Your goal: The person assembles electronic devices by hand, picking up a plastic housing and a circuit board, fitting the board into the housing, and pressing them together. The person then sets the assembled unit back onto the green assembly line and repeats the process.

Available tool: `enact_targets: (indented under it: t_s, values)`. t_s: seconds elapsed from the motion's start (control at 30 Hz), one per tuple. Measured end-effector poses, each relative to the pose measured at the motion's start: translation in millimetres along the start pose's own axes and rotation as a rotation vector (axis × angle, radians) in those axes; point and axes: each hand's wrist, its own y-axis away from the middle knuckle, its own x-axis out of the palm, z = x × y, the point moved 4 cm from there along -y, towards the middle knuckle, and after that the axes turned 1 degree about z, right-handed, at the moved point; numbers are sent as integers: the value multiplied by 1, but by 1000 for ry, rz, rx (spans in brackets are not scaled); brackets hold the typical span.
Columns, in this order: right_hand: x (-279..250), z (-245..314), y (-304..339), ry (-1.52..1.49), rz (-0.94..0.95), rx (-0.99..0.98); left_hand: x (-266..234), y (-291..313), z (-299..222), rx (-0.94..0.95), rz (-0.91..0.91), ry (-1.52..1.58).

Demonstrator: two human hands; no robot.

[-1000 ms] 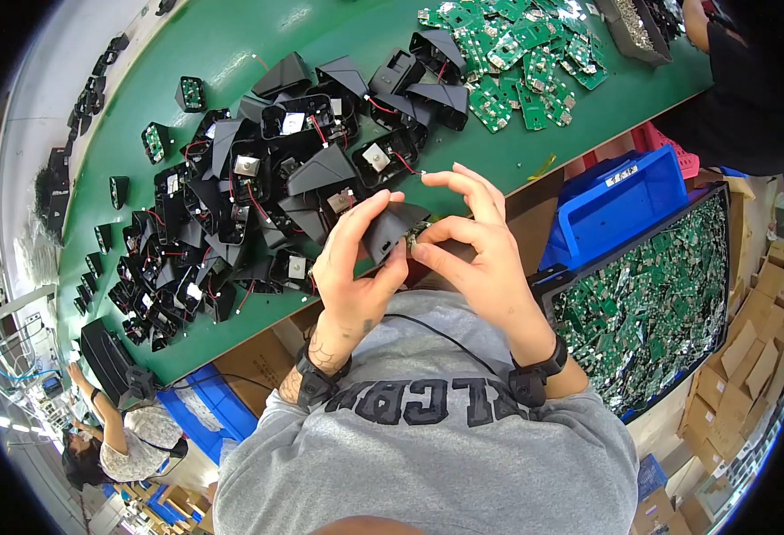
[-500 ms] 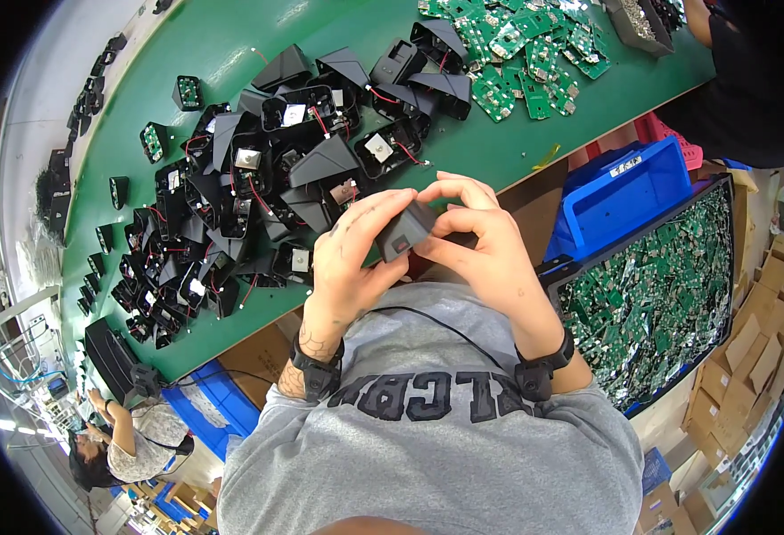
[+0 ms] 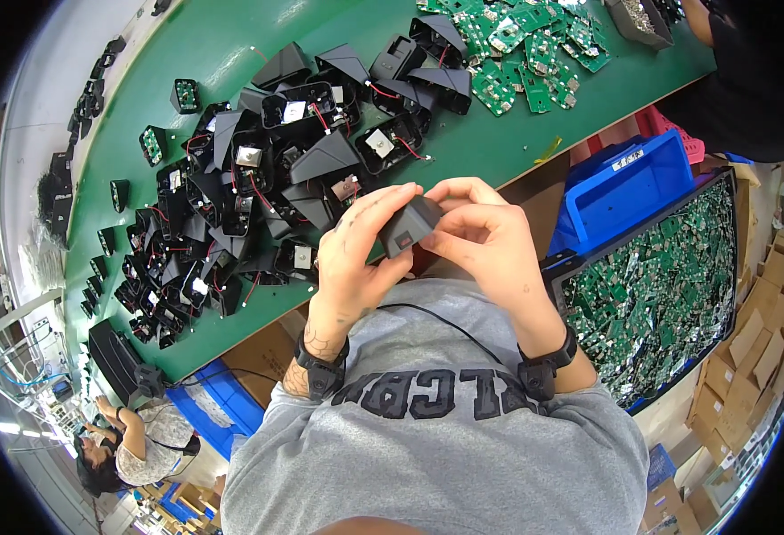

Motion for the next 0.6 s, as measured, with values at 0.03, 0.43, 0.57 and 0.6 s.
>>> enact_targets:
  t_s: [0.03, 0.43, 0.57, 0.6]
  values:
    - [-2, 0, -1, 26, 16, -49, 0, 0, -1, 12, 0, 15]
    - [1, 8, -2, -141, -104, 2, 7, 6, 8, -371, -65, 400]
    - [-4, 4, -9, -105, -66, 149, 3, 4, 14, -506, -167, 489]
    - [-4, 1, -9, -123, -38, 212, 0, 4, 15, -446, -174, 391]
